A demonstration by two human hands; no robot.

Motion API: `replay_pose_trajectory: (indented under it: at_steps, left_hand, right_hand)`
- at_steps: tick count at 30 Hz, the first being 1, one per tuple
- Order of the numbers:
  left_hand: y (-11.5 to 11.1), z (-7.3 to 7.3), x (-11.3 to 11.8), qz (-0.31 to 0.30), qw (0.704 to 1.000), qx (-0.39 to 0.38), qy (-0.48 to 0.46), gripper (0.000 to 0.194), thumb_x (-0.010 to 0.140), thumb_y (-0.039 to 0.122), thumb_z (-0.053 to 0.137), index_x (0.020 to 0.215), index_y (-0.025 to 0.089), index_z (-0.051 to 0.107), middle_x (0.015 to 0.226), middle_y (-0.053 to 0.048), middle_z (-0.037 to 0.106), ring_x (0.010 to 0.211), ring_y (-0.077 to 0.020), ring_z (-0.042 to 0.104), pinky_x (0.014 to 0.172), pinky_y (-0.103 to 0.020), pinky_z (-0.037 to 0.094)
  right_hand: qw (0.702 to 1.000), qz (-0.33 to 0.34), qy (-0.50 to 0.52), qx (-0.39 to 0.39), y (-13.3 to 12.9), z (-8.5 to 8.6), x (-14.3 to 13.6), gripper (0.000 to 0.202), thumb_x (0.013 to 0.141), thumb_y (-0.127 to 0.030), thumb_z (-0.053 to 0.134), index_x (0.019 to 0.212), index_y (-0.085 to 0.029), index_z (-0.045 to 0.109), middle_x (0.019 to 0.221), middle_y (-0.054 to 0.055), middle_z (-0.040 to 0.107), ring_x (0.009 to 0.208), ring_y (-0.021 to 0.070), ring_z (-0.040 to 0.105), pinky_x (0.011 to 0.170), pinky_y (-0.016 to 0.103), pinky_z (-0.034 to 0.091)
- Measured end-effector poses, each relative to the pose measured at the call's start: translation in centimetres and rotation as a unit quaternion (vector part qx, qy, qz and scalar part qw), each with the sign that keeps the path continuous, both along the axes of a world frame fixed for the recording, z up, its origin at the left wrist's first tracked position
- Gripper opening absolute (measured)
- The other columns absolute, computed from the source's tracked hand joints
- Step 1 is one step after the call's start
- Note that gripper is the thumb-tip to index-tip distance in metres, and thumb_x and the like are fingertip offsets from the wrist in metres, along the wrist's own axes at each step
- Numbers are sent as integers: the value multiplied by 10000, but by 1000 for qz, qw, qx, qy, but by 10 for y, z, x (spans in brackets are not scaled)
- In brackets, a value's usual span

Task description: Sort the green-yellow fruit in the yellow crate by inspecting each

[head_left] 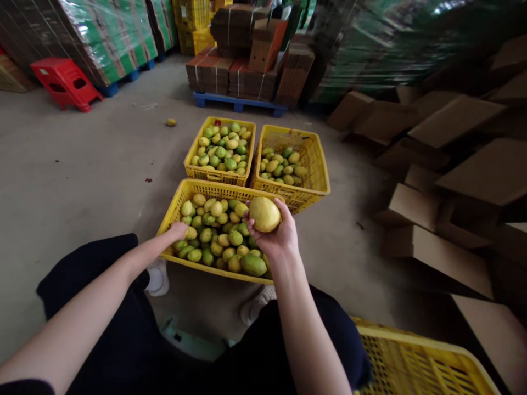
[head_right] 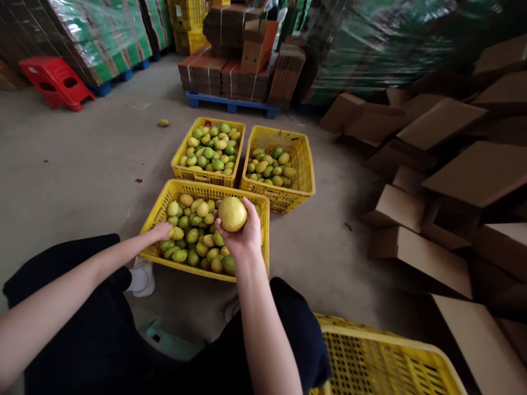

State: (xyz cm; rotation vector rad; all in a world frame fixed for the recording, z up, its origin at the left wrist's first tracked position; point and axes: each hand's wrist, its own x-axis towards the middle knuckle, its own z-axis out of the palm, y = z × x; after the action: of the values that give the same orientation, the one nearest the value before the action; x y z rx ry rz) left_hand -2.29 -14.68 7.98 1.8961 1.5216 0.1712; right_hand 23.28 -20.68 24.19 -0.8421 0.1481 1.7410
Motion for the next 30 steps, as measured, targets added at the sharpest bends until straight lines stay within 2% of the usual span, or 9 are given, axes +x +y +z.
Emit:
replay_pose_trajectory:
  at_steps: [4,7,10,13,15,17,22,26,30]
  left_hand:
    - [26,26,1,-24,997,-9,72,341,543,247,877,778,167,643,818,-74,725,969,-348,692,908,-444,512]
    - [35,84,7,-63,995,73,31,493,642,281,836,1100,177,684,1122,-115,747,1114,-341,673,1002,-445,495]
    - [20,150,12,-77,973,182,-116,589,747,399,795,1281,211,634,1231,-107,721,1103,-296,688,986,-439,533]
    - [-3,186,17,-54,943,201,-261,664,737,426,818,1322,189,612,1270,-131,697,1049,-267,710,892,-396,597]
    - [-12,184,21,-33,926,196,-320,688,729,422,831,1334,181,609,1267,-137,695,1021,-249,719,854,-375,620]
    - [-14,169,25,-16,915,186,-358,678,731,413,833,1332,184,617,1229,-126,712,978,-234,728,828,-364,633]
    - [-13,130,24,-14,911,188,-368,605,718,361,845,1266,173,671,1198,-125,732,1015,-256,724,848,-375,636]
    - [-20,135,19,-44,903,256,-342,558,774,265,812,1302,194,648,1275,-120,710,1127,-257,700,962,-394,600]
    - [-23,152,24,-88,874,360,-315,527,817,178,783,1319,211,627,1300,-107,702,1196,-243,672,1053,-404,551]
  right_hand:
    - [999,16,-20,29,-2,2,-4,339,906,-415,521,1096,-150,609,806,96,740,625,198,689,385,209,497]
    - [993,29,-59,98,-8,-1,-6,391,825,-458,613,1105,-185,603,903,94,748,704,228,714,403,236,508]
    - [975,25,-159,155,-12,-3,-13,468,705,-404,739,1122,-236,609,1021,58,731,817,256,720,485,288,562]
    - [918,-28,-320,232,-12,0,-22,622,647,-381,830,1218,-280,604,1177,39,697,1007,269,691,766,397,629]
    - [855,-49,-425,292,-9,1,-27,725,616,-368,877,1278,-287,594,1280,50,667,1147,281,646,971,447,573]
    - [795,-45,-503,336,-7,-2,-29,767,581,-350,907,1280,-262,605,1315,73,657,1218,300,616,1068,473,512]
    - [706,-78,-612,348,-5,-40,-31,658,611,-361,894,1198,-225,631,1232,97,692,1181,314,641,1075,507,499]
    - [686,-94,-633,346,-2,-59,-40,603,662,-348,867,1200,-235,619,1217,93,694,1146,296,664,1039,489,532]
    - [626,-117,-663,393,2,-42,-43,585,726,-312,838,1256,-249,599,1253,92,683,1176,289,658,1044,488,535]
